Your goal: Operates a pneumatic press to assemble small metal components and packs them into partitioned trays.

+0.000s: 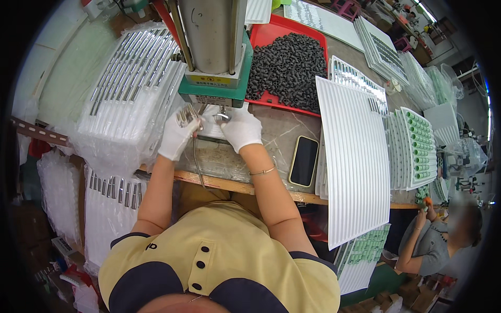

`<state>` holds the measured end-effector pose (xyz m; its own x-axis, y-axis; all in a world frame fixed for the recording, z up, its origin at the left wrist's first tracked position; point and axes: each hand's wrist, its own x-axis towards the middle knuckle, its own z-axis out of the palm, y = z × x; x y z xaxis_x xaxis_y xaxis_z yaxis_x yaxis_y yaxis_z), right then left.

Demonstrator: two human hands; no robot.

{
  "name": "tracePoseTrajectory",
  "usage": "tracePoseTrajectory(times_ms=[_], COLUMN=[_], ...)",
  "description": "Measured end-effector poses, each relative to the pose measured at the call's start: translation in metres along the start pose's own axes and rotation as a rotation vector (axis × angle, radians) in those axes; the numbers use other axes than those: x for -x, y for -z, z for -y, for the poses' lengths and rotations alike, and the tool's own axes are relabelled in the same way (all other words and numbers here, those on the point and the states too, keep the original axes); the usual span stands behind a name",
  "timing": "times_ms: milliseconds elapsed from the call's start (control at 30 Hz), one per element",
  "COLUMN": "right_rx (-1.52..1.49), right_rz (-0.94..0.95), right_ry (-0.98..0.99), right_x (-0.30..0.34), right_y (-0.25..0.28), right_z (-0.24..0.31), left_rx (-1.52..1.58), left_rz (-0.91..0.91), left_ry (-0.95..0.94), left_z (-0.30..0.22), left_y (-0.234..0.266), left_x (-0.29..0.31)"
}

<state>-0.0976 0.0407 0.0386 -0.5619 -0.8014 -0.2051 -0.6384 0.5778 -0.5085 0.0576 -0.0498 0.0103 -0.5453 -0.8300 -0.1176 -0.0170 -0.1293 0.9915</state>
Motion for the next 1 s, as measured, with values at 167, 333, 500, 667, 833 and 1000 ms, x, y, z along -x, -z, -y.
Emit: tracePoseTrajectory(times_ms=[167, 333, 500, 667, 833, 1000], right_rx=[-0.146, -1.006, -0.531, -0.515, -0.209, 0.026], right_rz=[-0.248, 0.055, -0.206, -0.146, -0.066, -0.346], right_ry=[0.154, 0.256, 0.260, 0.364, 0.122, -0.083], right_x=[0.039, 0.069, 0.075, 0.082, 0.077, 0.032], right_y=[-0.015, -0.004, -0.011, -0.014, 0.033, 0.042], right_z=[-0.036, -0.024, -0.004, -0.006, -0.040, -0.106], left_rx=[-0.240, -0.430, -0.848, -0.938, -0.972, -1.325], left_rz=[0.122, 0.322, -0.013, -0.070, -0.515, -0.566], left_ry=[-0.111, -0.134, -0.716, -0.832, -0.488, -0.096], left_z=[-0.001, -0.021, -0.014, -0.034, -0.096, -0.098], left_y=[0.010, -0.009, -0.012, 0.014, 0.111, 0.269], left_x=[0.028, 0.052, 0.064, 0.068, 0.045, -0.026])
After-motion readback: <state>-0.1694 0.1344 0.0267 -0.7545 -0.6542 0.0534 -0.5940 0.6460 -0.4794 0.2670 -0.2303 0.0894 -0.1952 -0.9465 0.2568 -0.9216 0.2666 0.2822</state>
